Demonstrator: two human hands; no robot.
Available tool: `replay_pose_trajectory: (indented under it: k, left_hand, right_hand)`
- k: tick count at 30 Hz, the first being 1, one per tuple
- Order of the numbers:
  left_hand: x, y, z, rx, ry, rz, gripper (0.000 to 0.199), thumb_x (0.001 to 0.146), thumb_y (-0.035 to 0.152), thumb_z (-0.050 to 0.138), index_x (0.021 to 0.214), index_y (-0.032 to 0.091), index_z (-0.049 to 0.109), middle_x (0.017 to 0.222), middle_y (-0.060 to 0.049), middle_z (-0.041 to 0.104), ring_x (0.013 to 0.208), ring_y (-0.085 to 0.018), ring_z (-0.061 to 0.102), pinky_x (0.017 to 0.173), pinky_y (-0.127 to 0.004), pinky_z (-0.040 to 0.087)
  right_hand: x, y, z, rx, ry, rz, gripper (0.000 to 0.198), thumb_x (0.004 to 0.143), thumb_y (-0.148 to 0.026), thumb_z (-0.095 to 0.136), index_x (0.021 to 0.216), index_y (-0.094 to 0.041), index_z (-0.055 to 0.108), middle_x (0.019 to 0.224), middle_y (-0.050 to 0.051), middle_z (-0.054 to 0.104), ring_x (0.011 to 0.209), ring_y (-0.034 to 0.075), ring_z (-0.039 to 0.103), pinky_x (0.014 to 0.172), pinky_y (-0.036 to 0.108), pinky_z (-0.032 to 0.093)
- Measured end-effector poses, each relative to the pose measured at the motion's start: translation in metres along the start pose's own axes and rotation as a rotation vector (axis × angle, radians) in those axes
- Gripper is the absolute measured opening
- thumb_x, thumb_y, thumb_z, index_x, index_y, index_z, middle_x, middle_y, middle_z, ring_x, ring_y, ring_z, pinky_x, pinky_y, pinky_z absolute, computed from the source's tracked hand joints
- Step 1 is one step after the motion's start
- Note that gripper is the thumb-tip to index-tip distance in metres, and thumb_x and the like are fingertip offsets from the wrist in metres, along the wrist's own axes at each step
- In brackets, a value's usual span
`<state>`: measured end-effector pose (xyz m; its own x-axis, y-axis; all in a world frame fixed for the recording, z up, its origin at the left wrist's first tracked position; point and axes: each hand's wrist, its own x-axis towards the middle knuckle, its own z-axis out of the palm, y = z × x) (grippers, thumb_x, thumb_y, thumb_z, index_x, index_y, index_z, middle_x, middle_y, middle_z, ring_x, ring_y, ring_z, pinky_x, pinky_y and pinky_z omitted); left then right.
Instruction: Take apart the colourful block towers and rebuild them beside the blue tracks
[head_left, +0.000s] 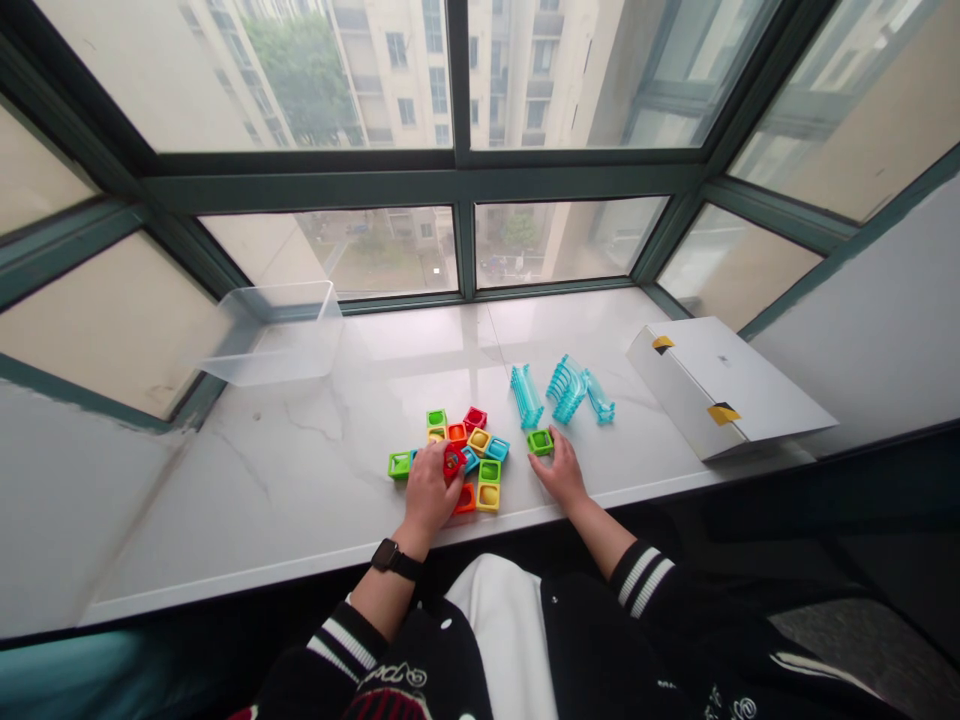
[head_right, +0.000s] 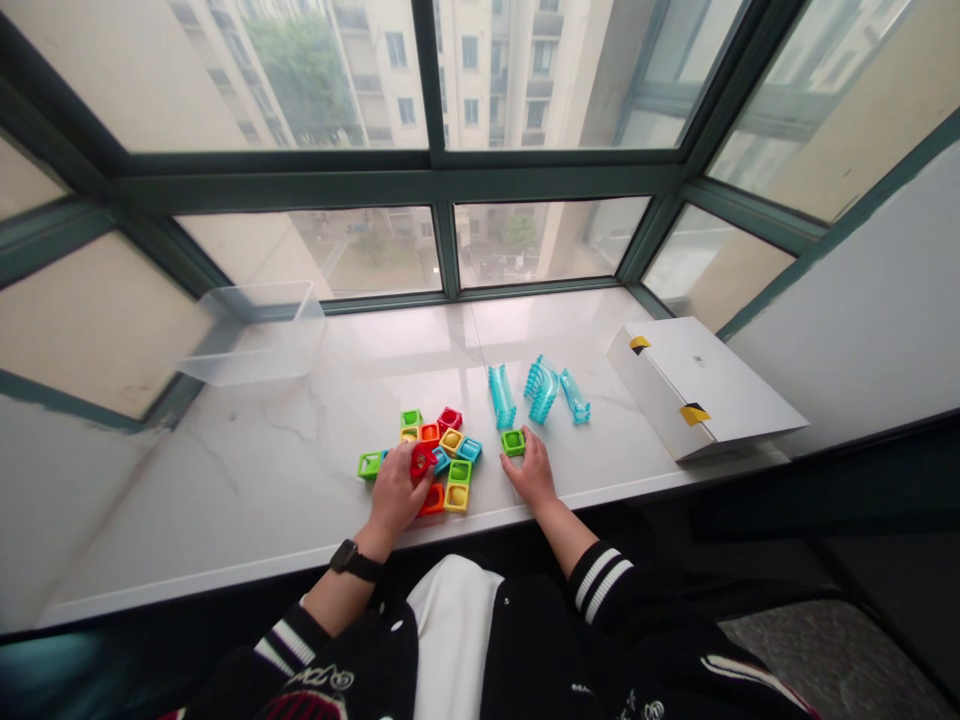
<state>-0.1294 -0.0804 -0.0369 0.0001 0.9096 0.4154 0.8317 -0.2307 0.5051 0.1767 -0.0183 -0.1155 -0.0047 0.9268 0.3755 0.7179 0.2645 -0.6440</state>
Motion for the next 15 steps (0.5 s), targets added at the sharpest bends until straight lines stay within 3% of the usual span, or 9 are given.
replay_pose_trajectory:
  k: [15]
  left_hand:
    - [0.0005, 0.0022, -0.0019, -0.009, -0.001, -0.004, 0.047, 0.099, 0.030, 0.063, 0.144, 0.025, 0.051, 0.135, -0.013, 0.067, 0.128, -0.036, 0.060, 0.111, -0.056, 0.050]
  right_hand:
    - [-0.0006, 0.0019, -0.0002, -0.003, -0.014, 0.011, 0.071, 0.094, -0.041, 0.063, 0.156, -0.013, 0.045, 0.145, 0.024, 0.063, 0.135, 0.038, 0.061, 0.116, 0.061, 0.050]
